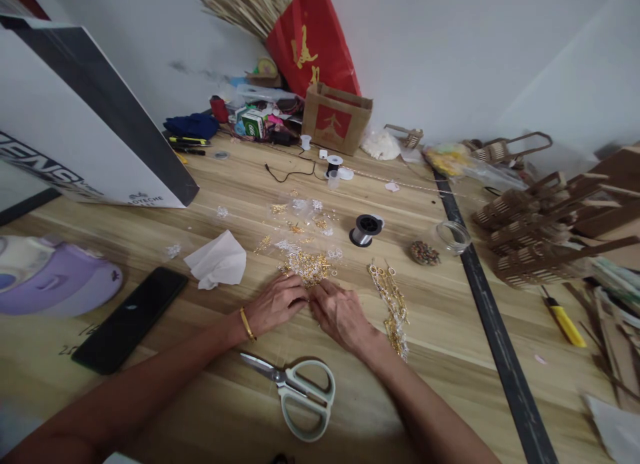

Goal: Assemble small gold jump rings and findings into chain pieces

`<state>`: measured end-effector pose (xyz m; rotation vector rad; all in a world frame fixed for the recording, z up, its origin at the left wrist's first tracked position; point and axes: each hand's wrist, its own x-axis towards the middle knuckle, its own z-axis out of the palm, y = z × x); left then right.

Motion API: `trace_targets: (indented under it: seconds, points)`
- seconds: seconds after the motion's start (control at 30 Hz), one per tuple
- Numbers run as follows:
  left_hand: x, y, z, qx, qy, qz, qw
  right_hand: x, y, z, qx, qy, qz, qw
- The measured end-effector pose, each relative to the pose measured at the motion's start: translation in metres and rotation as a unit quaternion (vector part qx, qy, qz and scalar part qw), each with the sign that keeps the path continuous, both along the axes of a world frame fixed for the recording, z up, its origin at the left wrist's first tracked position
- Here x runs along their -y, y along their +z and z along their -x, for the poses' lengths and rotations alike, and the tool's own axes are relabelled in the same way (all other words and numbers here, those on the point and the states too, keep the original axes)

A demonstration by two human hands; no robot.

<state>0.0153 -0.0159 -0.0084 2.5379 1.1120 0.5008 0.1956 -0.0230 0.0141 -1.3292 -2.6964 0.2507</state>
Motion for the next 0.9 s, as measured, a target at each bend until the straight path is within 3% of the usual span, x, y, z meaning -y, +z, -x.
trace_targets:
  seconds: [0.9]
  points:
    - [-0.005, 0.001, 0.001, 0.047, 0.018, 0.038, 0.998, -0.001, -0.014, 0.0, -0.053, -0.005, 0.033, 0.998]
